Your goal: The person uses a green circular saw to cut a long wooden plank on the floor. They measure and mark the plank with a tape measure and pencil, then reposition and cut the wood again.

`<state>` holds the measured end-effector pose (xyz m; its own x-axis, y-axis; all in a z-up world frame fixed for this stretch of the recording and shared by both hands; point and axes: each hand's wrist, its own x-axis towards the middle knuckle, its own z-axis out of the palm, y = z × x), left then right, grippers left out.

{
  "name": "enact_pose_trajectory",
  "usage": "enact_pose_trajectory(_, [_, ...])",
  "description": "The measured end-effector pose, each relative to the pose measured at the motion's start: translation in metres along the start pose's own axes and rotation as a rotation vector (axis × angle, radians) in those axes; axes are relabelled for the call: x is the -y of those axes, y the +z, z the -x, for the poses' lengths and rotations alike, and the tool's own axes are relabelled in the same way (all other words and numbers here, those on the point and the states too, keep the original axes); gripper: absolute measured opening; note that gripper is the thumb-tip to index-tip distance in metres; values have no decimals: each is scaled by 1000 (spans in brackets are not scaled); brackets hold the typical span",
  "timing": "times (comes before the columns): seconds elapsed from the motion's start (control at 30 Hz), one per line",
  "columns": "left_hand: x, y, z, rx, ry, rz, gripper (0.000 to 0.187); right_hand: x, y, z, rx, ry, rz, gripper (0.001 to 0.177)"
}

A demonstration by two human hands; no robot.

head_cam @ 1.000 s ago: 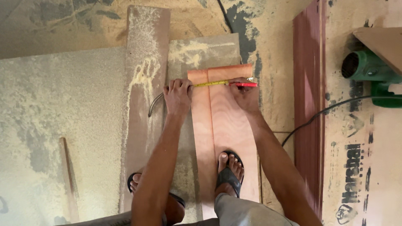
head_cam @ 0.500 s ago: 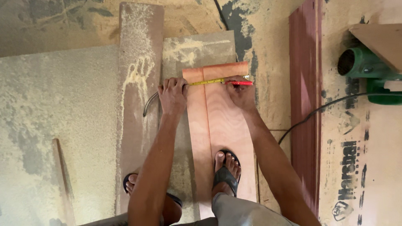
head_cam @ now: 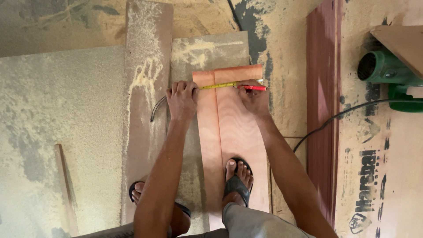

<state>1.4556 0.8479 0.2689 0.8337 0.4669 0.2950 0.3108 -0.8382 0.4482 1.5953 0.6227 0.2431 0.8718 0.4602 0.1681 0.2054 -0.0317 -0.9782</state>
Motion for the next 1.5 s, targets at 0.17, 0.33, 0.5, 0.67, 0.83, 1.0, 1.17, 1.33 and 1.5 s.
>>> enact_pose_trajectory(0.17, [0,-1,0,4,4,-14,11,0,1,-2,-1,7,-40,14])
enact_pose_trajectory(0.33, [-1,-2,1,11,12,-43,12,2,-2,1,14,25,98,13])
enact_pose_trajectory(0.5, [1,2,0,48,-28,-11,11,-2,-2,1,-8,28,72,14])
enact_pose_trajectory(0.67, [3,2,2,19,-12,8,11,-14,-1,3,7,47,-42,15])
enact_pose_trajectory(0.83, [0,1,1,7,-12,-8,11,-19,0,3,-16,-6,-42,12])
enact_pose_trajectory(1.0, [1,0,1,7,-12,1,11,-13,3,4,-31,29,-30,12])
enact_pose_trajectory(1.17, [2,3,1,19,-13,-16,12,-9,1,3,-17,49,-39,11])
enact_pose_trajectory(1.33, [2,4,1,13,-16,-18,12,-8,3,3,-31,70,-39,12])
enact_pose_trajectory(1.5, [5,7,2,40,-23,-37,12,-5,4,5,-39,68,-28,12])
